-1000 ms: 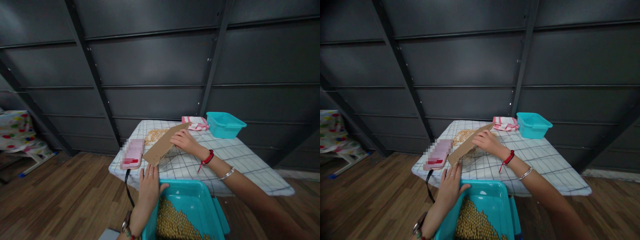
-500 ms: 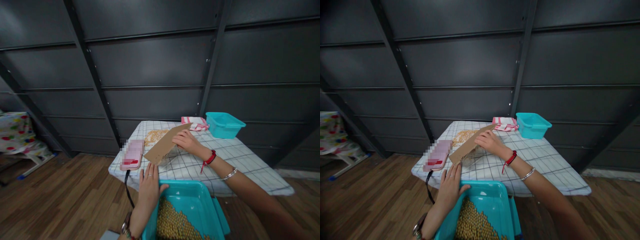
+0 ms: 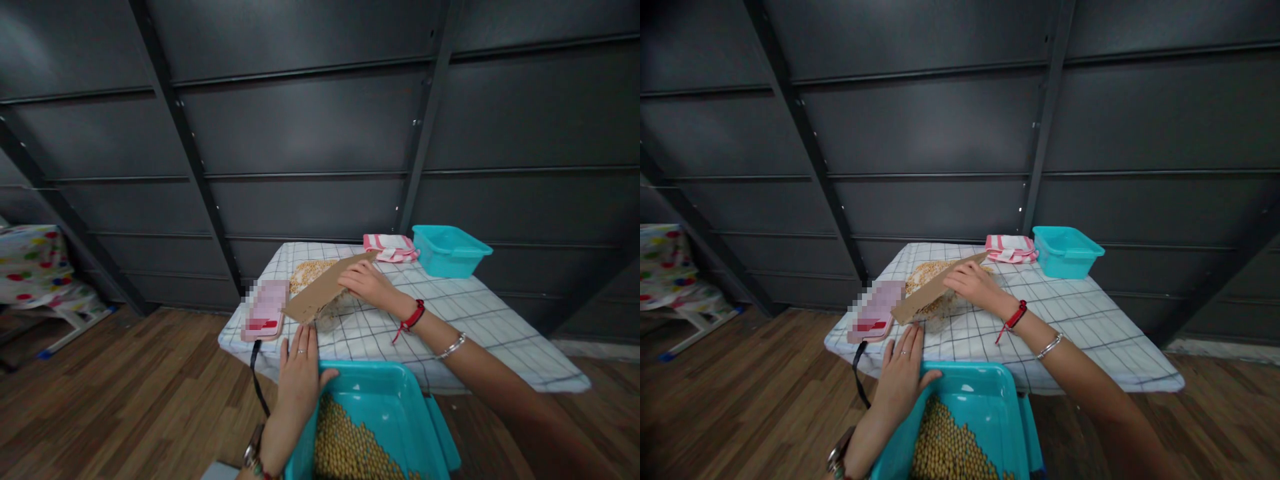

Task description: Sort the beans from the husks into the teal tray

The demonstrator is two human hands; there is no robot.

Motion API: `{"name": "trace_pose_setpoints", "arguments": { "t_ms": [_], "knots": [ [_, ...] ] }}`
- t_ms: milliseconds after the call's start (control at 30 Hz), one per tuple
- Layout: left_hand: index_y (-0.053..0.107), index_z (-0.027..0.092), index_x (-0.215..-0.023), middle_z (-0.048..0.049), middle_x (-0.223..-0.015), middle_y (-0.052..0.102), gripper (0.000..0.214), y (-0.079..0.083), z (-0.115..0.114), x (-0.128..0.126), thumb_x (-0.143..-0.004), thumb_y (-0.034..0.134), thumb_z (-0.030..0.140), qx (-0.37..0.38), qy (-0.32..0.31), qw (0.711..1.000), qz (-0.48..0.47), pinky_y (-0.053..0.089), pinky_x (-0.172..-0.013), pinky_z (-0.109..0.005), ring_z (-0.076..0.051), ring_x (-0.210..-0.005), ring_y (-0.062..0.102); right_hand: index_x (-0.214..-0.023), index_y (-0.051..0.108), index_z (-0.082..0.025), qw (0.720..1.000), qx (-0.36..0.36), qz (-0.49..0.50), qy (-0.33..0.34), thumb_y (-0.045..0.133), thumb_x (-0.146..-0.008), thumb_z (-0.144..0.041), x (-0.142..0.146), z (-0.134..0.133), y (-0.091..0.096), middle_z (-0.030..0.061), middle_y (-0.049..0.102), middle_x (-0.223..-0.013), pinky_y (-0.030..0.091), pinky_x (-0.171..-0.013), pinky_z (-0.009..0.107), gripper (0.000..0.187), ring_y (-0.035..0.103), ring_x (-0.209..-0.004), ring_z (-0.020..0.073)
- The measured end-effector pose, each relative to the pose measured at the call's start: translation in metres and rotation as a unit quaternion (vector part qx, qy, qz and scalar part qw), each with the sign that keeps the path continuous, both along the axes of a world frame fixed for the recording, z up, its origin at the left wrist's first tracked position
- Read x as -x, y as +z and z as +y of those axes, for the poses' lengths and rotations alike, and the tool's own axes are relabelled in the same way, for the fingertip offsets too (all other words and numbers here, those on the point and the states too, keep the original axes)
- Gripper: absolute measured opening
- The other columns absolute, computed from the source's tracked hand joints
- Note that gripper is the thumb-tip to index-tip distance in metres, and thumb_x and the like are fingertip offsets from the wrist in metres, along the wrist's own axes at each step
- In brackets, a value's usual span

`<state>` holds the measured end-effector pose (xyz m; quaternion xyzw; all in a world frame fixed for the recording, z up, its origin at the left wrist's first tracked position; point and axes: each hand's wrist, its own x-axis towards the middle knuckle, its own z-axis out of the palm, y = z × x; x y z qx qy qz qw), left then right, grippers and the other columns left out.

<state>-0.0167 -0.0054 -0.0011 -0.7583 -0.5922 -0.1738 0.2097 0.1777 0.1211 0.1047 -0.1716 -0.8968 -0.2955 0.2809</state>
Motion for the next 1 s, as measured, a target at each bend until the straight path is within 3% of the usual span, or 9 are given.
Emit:
{"name": "trace_pose_setpoints", "arguments": {
  "t_ms": [267, 1000],
  "knots": [
    [0.04, 0.01, -0.127, -0.0193, -0.126, 0.052, 0.069, 0.0, 0.0, 0.002, -0.075, 0.045, 0.056, 0.001, 0.01, 1.0, -0.003, 0.039, -0.093, -0.051, -0.031, -0.118, 0.044, -0.096, 0.06, -0.02, 1.0, 0.007, -0.002, -0.005, 0.045, -0.081, -0.011, -0.017, 0.004, -0.003, 0.0037, 0.065, -0.086, 0.032, -0.072, 0.033, 0.022, 0.048, -0.081, 0.0183],
    [0.043, 0.005, -0.124, -0.0202, -0.124, 0.053, 0.073, 0.01, -0.009, 0.005, -0.072, 0.05, 0.056, 0.018, 0.006, 1.0, 0.011, 0.04, -0.092, -0.05, -0.031, -0.115, 0.047, -0.094, 0.059, -0.018, 1.0, -0.017, 0.001, 0.02, 0.046, -0.082, -0.013, -0.001, -0.004, 0.002, 0.003, 0.066, -0.084, 0.032, -0.074, 0.032, 0.018, 0.048, -0.083, 0.0181]
  ]
}}
